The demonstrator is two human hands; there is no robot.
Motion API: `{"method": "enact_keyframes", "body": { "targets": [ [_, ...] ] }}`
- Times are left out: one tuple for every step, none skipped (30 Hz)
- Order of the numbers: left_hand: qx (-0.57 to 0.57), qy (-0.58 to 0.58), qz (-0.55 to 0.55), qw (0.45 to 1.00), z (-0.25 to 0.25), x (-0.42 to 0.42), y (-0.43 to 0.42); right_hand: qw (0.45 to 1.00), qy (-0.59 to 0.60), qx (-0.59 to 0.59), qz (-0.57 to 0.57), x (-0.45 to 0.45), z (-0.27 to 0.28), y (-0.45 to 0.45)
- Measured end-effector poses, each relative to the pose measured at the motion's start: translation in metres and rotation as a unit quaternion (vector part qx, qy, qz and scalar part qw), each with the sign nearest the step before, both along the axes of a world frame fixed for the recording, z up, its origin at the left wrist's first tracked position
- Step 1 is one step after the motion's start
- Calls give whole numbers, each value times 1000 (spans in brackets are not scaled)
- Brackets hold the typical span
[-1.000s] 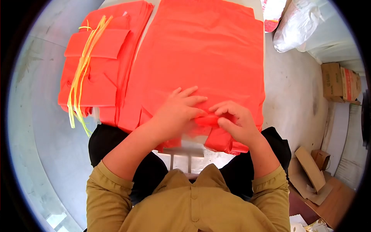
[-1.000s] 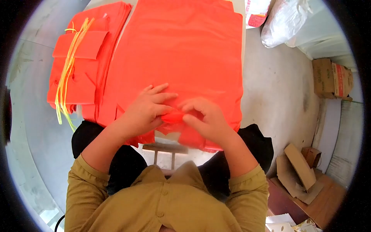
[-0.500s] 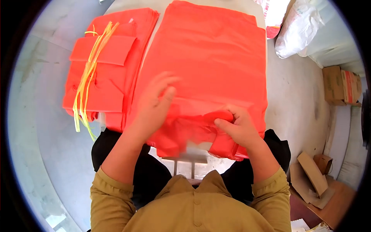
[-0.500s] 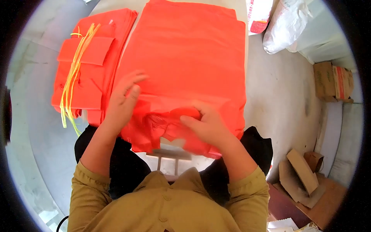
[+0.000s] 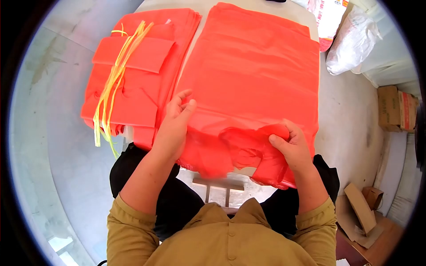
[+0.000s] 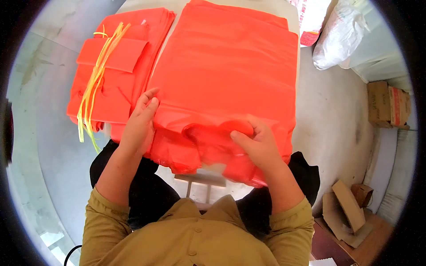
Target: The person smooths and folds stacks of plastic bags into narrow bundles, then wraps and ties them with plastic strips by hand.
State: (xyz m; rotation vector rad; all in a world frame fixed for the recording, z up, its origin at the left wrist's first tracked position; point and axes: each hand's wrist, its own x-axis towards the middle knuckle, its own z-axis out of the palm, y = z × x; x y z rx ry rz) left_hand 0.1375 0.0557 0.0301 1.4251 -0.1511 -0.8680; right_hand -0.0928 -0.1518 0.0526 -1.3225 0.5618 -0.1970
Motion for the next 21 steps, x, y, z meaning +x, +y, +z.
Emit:
{"method": "enact_keyframes", "body": {
  "targets": [
    [-4,13,-2,1000,1,-1,2,1000,-5,-8,-1,-1,-1,0],
    [-3,23,-2,1000,2,-3,5,1000,-2,-7,-1,-1,-1,0],
    [-2,33,-2,999,5,-6,9,1000,0,-5,-2,-2,-1,0],
    [-2,43,-2,999,8,-9,13,1000,3,-4,-2,-2,-1,1],
    [0,50,-6,999,15,-14,17,1000,1,1,-6,-2,-1,2],
    [1,59,-10,998,25,-20,20,1000,-1,6,-9,-2,0,3],
    [3,68,-14,998,30,-25,24,1000,-2,11,-14,-2,0,4],
    [17,57,-36,998,30,-27,28,1000,0,7,-13,-4,-1,5],
    [30,46,-57,997,30,-28,33,1000,3,3,-12,-5,-2,5],
    [43,35,-78,995,29,-29,37,1000,6,-1,-11,-6,-3,5],
    [34,37,-88,995,29,-29,39,1000,8,-10,-7,-7,-4,4],
    [25,39,-97,994,29,-30,42,1000,10,-18,-3,-8,-6,3],
    [17,41,-107,993,28,-30,44,1000,12,-25,1,-8,-7,3],
    [6,50,-126,991,27,-29,47,998,27,-47,17,-9,-5,3],
    [-5,58,-145,988,26,-27,49,996,43,-69,31,-9,-2,4],
    [-16,66,-165,984,26,-26,51,993,58,-91,46,-9,-1,5],
    [3,52,-183,982,31,-26,51,981,41,-172,78,-9,-3,5],
    [21,39,-200,979,39,-25,51,961,23,-253,109,-10,-7,5],
    [40,25,-218,975,43,-25,51,933,6,-332,139,-11,-10,4],
    [58,-21,-236,970,43,-24,53,899,-17,-406,162,-10,-12,6],
    [76,-67,-254,962,41,-21,56,859,-38,-477,183,-8,-13,9]
  ]
}}
